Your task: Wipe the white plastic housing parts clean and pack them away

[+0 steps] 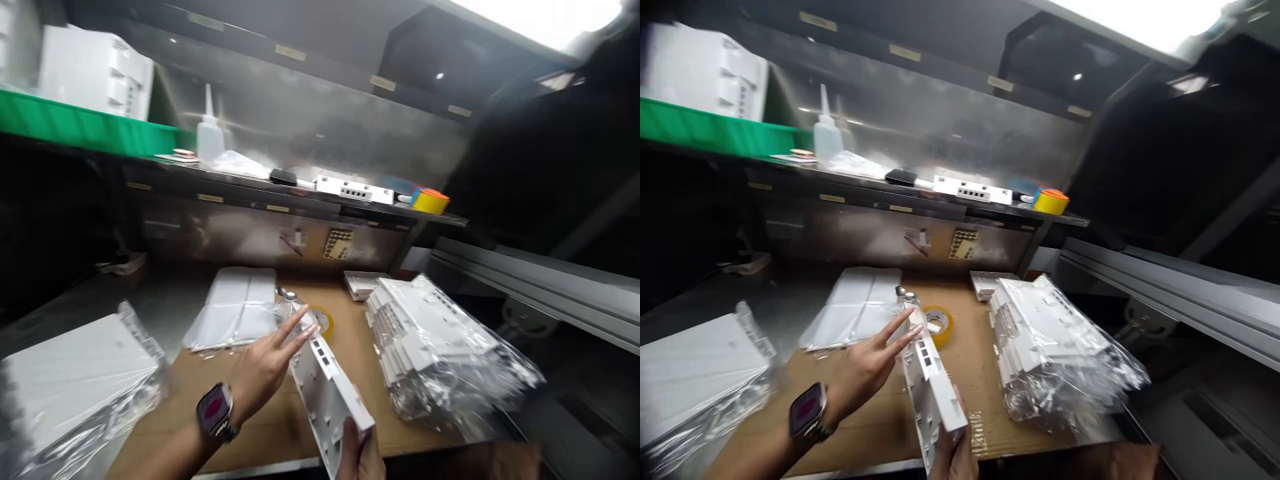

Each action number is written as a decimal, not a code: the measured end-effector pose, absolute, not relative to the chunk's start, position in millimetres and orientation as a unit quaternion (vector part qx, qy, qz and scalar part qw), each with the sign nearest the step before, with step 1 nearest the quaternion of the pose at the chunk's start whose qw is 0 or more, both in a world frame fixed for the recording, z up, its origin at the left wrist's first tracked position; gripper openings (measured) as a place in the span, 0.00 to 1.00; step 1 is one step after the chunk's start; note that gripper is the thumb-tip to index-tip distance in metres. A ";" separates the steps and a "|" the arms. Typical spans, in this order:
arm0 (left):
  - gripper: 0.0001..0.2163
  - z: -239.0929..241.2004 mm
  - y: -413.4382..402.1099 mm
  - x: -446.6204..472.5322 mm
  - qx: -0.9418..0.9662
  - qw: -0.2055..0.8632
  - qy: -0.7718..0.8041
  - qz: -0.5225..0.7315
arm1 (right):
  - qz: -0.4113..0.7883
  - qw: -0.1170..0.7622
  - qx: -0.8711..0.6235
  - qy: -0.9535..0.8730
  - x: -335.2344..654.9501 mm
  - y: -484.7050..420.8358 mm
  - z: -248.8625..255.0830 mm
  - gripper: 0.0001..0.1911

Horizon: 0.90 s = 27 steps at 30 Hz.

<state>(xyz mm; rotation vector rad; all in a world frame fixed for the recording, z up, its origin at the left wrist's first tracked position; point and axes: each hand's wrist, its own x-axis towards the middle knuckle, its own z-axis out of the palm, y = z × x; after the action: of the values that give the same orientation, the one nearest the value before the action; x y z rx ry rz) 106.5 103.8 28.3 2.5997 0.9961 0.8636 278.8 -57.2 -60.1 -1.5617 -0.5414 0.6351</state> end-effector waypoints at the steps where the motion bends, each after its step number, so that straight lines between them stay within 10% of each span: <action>1: 0.39 23.6 92.2 111.0 0.892 0.117 0.327 0.289 | 0.278 0.648 -0.682 -0.194 283.3 -58.8 -54.8 0.45; 6: 0.50 12.2 53.5 136.7 0.895 0.159 0.261 0.325 | 0.216 0.753 -0.617 -0.073 299.3 -66.8 -34.7 0.49; 12: 0.24 22.5 63.9 171.6 0.853 -0.037 0.247 0.459 | 0.110 0.740 -0.639 -0.181 298.0 -63.3 -42.6 0.33; 20: 0.03 -7.9 93.8 192.1 0.857 -0.026 0.248 0.450 | 0.155 0.712 -0.648 -0.220 293.1 -52.6 -46.9 0.31; 27: 0.15 4.7 106.3 181.7 0.875 -0.087 0.240 0.411 | 0.136 0.721 -0.645 -0.213 302.9 -55.6 -40.2 0.28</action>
<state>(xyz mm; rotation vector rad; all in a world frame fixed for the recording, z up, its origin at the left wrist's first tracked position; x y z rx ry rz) 181.7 106.3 4.7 2.9121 0.8001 1.3671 302.9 -55.6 -40.2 -1.4250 -0.4716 0.3012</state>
